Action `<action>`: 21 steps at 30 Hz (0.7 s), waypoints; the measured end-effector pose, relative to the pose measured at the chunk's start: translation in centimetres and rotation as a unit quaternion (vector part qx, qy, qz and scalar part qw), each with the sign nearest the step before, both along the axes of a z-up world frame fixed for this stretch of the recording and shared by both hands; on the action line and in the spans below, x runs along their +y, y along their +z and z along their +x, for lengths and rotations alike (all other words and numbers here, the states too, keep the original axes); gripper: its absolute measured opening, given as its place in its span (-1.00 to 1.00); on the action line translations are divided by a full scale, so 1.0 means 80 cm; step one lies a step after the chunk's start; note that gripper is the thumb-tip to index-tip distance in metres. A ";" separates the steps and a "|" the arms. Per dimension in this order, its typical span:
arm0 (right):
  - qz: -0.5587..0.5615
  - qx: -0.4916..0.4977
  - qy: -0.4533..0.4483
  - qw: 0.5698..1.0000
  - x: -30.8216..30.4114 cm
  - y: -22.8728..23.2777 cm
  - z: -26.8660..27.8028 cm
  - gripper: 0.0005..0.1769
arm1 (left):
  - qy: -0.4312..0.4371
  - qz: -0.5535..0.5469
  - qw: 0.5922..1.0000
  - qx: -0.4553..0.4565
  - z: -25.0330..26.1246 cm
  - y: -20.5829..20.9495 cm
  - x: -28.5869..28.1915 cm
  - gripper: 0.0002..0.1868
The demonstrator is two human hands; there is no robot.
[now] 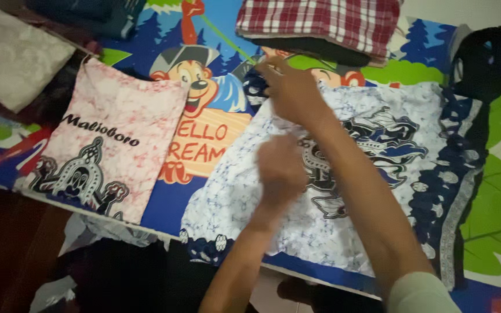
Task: The person folds a white patterned shirt on a bed, smoothing and aligning the edges before folding it into a compact rectangle. They then pick up a black shirt and begin folding it in the same manner.
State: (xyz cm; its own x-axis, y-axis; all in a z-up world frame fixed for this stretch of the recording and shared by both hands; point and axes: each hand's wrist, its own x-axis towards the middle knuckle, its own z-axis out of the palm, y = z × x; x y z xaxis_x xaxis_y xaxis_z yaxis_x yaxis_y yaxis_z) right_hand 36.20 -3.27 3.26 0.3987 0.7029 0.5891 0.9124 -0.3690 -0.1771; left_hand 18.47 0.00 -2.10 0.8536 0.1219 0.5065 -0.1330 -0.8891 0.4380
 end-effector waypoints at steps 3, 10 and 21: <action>-0.295 0.042 -0.087 0.951 0.062 0.000 -0.018 -0.12 | 0.281 0.020 0.958 -0.047 -0.025 0.001 0.073 -0.61; -0.196 0.136 -0.099 0.966 0.067 -0.018 -0.009 -0.74 | 0.152 -0.123 0.969 0.153 -0.050 0.017 0.128 -0.68; 0.245 0.561 0.012 0.791 0.026 -0.011 0.015 -0.84 | 0.052 -0.387 0.911 0.135 -0.093 0.019 0.153 -0.75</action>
